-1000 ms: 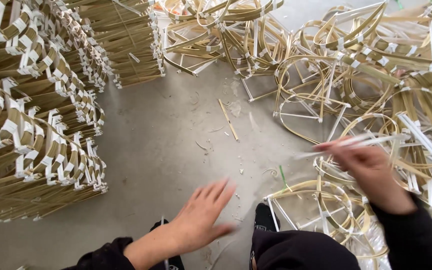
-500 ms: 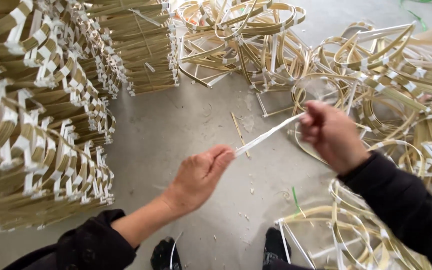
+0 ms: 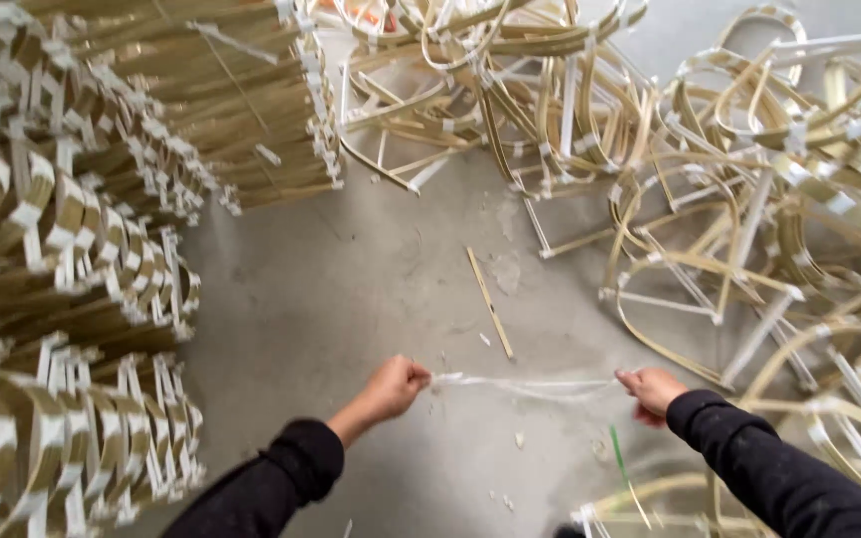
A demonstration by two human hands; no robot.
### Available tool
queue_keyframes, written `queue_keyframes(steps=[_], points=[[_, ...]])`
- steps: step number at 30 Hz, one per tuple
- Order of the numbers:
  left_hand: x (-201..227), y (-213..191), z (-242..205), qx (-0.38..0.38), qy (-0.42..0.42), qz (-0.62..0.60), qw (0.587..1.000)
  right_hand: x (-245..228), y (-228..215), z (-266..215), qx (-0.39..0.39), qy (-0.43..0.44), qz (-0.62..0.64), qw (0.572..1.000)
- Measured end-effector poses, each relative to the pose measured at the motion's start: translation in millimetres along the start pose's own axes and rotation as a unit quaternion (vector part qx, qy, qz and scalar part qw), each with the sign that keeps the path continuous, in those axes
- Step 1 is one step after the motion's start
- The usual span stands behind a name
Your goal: Assembling and tying bamboo or plastic frame components together with white strips.
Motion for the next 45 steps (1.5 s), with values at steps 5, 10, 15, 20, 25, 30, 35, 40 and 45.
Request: queue_keyframes(steps=[5,10,15,20,25,30,35,40,45], points=[[-24.0,-6.6,8.6,0.038,-0.034,0.011,0.999,-39.8,-26.8,-17.3,0.185,-0.047,-0.265,0.945],[-24.5,-18.3,-1.5,0.016,-0.075,0.001,0.997,-42.8,-39.5,-29.6,0.306,-0.132,-0.389,0.859],[-58.0,-2.7,9.8,0.122,0.008,-0.016,0.992,-53.2,-57.3,-35.0,0.275,-0.096,-0.45,0.844],[-75.1,0.9,2.2,0.063,-0.086,-0.075,0.991,-139.3,-20.3,-143.6,0.357,-0.142,-0.412,0.826],[-89.5,-5.4,-2.1,0.119,-0.078,-0.04,0.989,-215.8,51.4,-305.7,0.313,-0.37,-0.185,0.855],[-88.7,-14.5,-5.5,0.125,-0.068,-0.033,0.989,-215.9,127.1,-220.7,0.069,-0.441,-0.08,0.891],[-90.7,-13.5,-7.1,0.127,-0.082,-0.016,0.988,-203.9,178.9,-98.6,-0.156,-0.326,0.052,0.931],[-46.0,-23.8,-29.3,0.192,-0.072,0.115,0.972,-201.1,84.9,-44.4,0.208,-0.325,-0.343,0.856],[-6.9,-9.3,-45.5,0.251,0.018,0.157,0.955,-110.6,-12.3,-8.2,0.299,-0.112,-0.541,0.778]])
Point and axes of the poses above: each hand's wrist, its own z-axis towards the middle knuckle, its own y-axis out of the palm, x = y × z, the point moved 4 cm from there along z, towards the middle knuckle, and after that the axes turned 15 degrees about -x, right-handed, at the moved point
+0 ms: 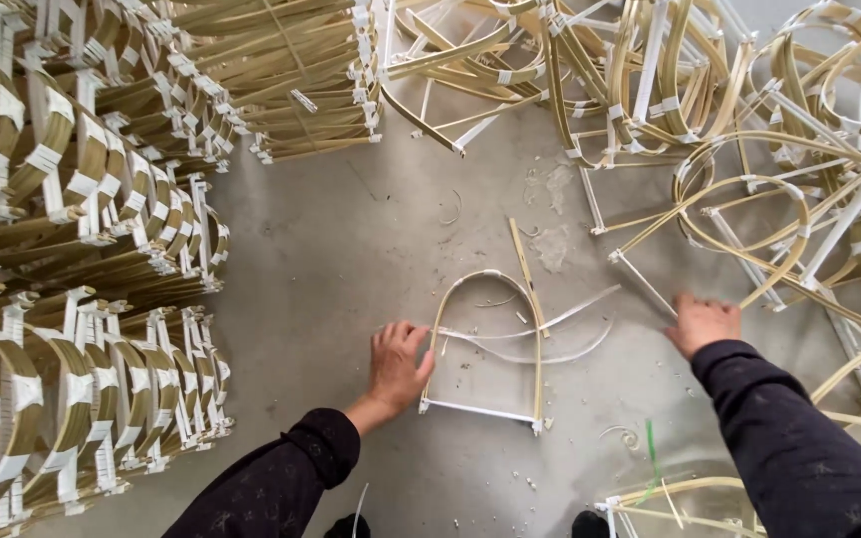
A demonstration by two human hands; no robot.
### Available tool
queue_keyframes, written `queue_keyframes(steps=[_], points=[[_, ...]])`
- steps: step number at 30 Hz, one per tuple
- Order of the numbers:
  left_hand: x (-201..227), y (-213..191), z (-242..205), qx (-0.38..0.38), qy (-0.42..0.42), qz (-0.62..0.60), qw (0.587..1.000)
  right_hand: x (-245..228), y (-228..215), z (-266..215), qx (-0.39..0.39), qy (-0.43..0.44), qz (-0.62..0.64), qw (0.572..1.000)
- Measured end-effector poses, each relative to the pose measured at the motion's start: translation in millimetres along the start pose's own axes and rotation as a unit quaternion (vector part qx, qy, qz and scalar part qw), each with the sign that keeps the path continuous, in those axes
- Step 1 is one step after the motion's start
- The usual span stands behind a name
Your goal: Assembling and tying bamboo or plastic frame components together with white strips.
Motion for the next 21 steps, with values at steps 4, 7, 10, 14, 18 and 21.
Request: queue_keyframes(steps=[4,7,10,14,18,21], points=[[37.2,-25.7,0.6,0.005,0.027,-0.112,0.993,-3.5,-44.3,-48.3,0.086,-0.068,0.086,0.99],[81.7,-79.6,13.4,0.077,0.125,-0.139,0.979,-70.3,-204.5,-141.2,0.024,-0.106,0.334,0.936],[120.0,-113.7,23.7,0.096,0.217,-0.146,0.96,-86.5,-252.2,-176.1,-0.094,-0.13,0.516,0.841],[125.9,-105.0,32.1,0.086,0.25,-0.176,0.948,-107.1,-246.5,-146.6,-0.198,-0.195,0.655,0.703],[58.4,-45.0,46.2,-0.028,-0.031,-0.285,0.957,-66.7,-156.6,-25.3,-0.072,-0.206,0.582,0.783],[10.6,-5.3,42.0,-0.04,-0.092,-0.249,0.963,3.3,-96.0,39.0,0.152,-0.111,0.317,0.93]])
Point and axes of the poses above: each hand's wrist, its own z-axis towards the middle knuckle, its own y-axis out of the palm, x = y × z, the point moved 4 cm from there along z, towards the middle knuckle, and after that the axes turned 15 degrees about -x, right-handed, at the moved point
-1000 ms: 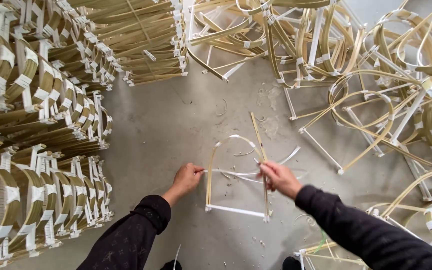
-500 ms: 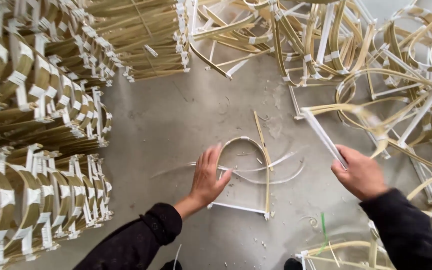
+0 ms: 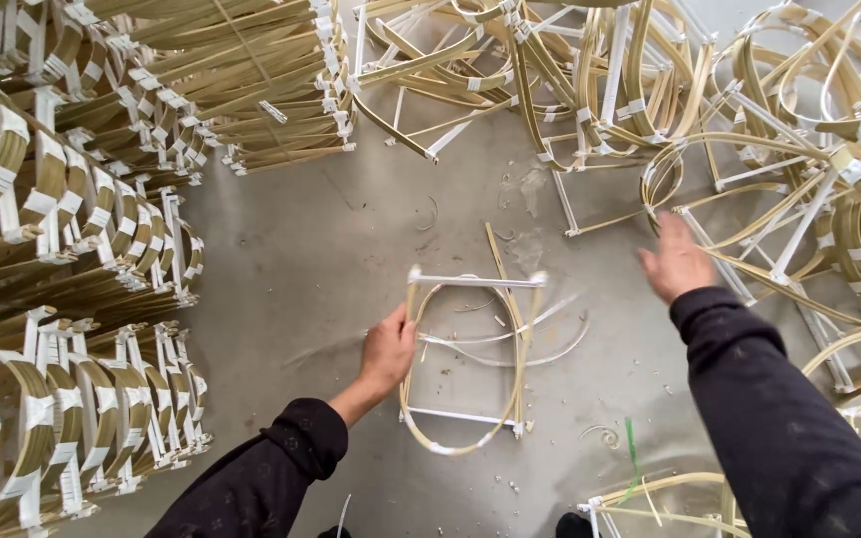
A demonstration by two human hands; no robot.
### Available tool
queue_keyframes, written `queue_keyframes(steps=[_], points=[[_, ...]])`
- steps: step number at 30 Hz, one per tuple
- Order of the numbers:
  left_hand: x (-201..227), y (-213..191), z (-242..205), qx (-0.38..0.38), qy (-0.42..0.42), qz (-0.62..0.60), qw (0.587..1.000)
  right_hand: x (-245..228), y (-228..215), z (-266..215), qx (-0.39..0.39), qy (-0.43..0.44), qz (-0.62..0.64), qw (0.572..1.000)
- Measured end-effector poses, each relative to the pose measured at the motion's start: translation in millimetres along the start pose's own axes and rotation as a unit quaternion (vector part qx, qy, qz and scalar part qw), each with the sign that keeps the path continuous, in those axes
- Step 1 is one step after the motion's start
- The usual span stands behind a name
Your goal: Assembling and tying bamboo or plastic frame components together with white strips.
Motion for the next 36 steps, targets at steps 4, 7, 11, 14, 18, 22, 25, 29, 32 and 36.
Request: queue_keyframes(steps=[4,7,11,14,18,22,25,29,32,36], points=[[-29.4,4.0,-5.3,0.006,-0.039,0.071,0.997,39.5,-3.8,-2.5,0.001,0.066,-0.191,0.979],[-42.0,12.7,-6.2,-0.02,-0.042,0.064,0.997,-6.5,-29.3,-27.6,-0.055,0.119,-0.246,0.96],[-24.0,7.2,-10.2,-0.014,-0.014,0.063,0.998,-106.3,-73.1,-74.2,0.008,0.053,-0.237,0.97],[10.2,-5.5,-18.5,-0.043,-0.078,0.056,0.994,-182.1,-95.8,-110.9,0.037,-0.039,-0.09,0.995],[86.8,-26.8,-29.1,0.084,0.202,0.065,0.974,-248.6,-107.1,-137.9,-0.003,-0.163,0.16,0.974],[92.4,-29.4,-10.8,0.047,0.17,-0.202,0.963,-305.9,-96.5,-136.4,-0.071,-0.269,0.1,0.955],[-15.6,-31.2,37.7,0.124,0.036,-0.224,0.966,-287.1,-33.9,-133.8,-0.111,-0.346,0.036,0.931],[-66.7,-20.1,8.5,0.051,-0.119,-0.463,0.877,-250.3,44.2,-137.6,-0.157,-0.389,-0.022,0.907],[-57.0,-9.3,-20.7,-0.035,-0.154,-0.409,0.899,-250.0,58.6,-137.7,-0.205,-0.418,-0.075,0.881],[-23.7,-54.3,-24.8,-0.001,-0.018,-0.308,0.951,-279.3,1.0,-138.8,-0.118,-0.455,0.015,0.883]])
Point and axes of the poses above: each hand's wrist, its own z-axis towards the middle knuckle, its own y-axis out of the palm, x = y × z, the point moved 4 cm from there along z, towards the middle knuckle, and after that the axes turned 15 degrees about -x, right-handed, at the moved point
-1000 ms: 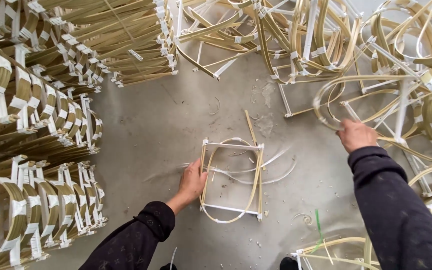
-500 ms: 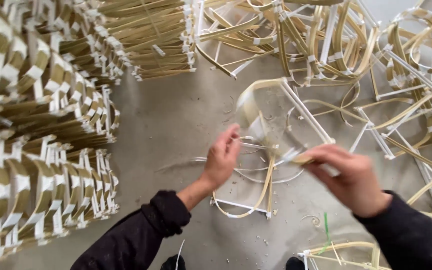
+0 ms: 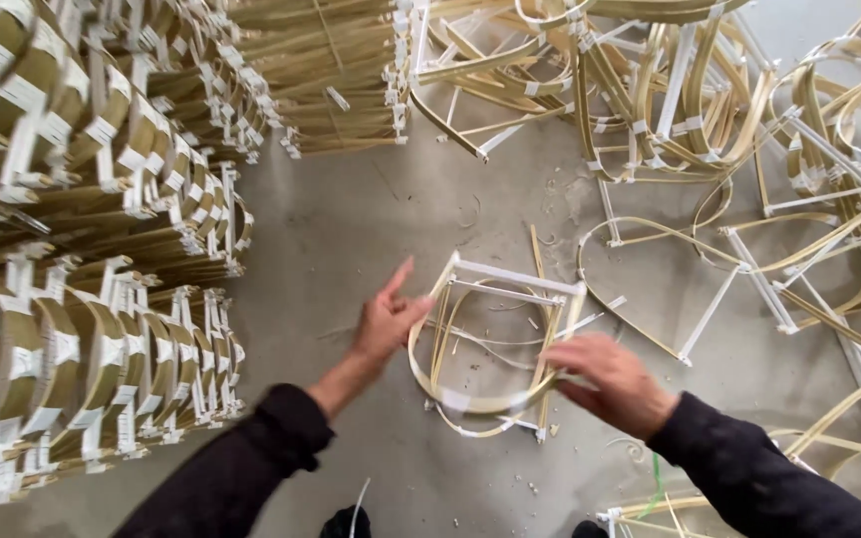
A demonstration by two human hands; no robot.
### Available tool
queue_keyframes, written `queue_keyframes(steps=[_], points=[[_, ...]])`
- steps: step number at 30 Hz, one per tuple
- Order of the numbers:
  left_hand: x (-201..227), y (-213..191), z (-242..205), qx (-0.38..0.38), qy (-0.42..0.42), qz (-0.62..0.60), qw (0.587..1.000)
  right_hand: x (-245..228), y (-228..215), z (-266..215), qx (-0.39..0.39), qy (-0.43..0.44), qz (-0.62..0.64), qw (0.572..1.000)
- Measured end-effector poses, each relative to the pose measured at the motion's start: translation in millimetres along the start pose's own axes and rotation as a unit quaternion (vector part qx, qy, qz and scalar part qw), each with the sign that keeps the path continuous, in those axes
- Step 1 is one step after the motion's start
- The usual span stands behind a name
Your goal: Assembling and tying bamboo or plastic frame components together with white strips.
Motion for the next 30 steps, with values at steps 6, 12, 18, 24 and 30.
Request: queue_keyframes(steps=[6,12,18,24,30], points=[[60.1,22.4,-17.9,-0.202,0.019,-0.031,0.979,53.0,25.8,-29.1,0.18,0.267,0.397,0.859],[-31.6,30.3,11.5,-0.086,0.014,0.319,0.944,134.0,71.0,-50.3,0.079,0.43,0.343,0.832],[-63.8,37.5,16.2,-0.017,0.037,0.38,0.924,202.7,77.6,-128.9,-0.054,0.463,-0.134,0.875],[-64.8,27.5,32.8,0.024,0.039,0.357,0.933,88.2,-21.3,-72.0,0.045,0.368,-0.108,0.922],[-46.7,17.1,27.8,-0.004,-0.112,-0.064,0.992,29.2,6.8,-40.5,0.005,0.146,-0.04,0.988]])
Point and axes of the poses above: each hand's wrist, its own z-axis towards the middle knuckle, its own y-axis out of the palm, x = y × z, the point moved 4 cm from there along z, towards the middle knuckle, and after that the axes turned 15 degrees about -x, right-handed, at the moved point
